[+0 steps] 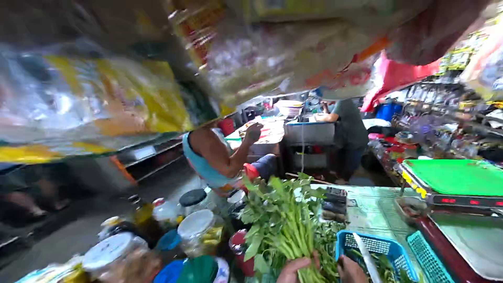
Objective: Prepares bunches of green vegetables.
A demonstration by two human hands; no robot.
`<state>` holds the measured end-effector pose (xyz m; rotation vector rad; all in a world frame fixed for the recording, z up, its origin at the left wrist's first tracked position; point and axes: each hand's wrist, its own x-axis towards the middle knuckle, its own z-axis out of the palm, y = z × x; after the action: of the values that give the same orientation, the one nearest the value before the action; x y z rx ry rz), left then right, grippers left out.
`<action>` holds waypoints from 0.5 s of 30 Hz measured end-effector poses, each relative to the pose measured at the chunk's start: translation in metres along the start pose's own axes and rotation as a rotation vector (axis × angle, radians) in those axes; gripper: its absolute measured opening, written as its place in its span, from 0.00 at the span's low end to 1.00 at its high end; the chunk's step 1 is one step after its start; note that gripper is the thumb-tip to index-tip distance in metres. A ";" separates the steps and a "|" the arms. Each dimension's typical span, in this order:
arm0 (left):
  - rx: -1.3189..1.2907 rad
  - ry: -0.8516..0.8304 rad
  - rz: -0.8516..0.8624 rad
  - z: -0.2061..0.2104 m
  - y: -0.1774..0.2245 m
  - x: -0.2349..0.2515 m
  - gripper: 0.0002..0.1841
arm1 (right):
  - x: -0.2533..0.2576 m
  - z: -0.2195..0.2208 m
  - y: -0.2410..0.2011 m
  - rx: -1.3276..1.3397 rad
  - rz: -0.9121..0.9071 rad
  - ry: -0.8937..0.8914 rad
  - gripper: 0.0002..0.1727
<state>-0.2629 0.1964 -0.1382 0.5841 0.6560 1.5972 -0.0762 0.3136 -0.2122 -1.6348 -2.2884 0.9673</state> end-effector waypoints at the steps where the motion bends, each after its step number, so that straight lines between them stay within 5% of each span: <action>1: 0.001 0.022 -0.007 0.002 -0.001 -0.002 0.15 | 0.001 0.001 0.002 0.038 -0.012 -0.019 0.22; 8: 0.103 0.125 -0.050 0.008 -0.019 -0.001 0.16 | -0.021 -0.011 -0.023 0.781 -0.029 0.077 0.17; 15: 0.208 0.421 -0.207 0.017 -0.047 -0.001 0.36 | -0.054 -0.006 -0.062 0.733 -0.191 0.297 0.16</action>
<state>-0.2180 0.2009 -0.1589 0.3153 1.1695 1.4756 -0.1016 0.2553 -0.1588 -1.1284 -1.5777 1.2175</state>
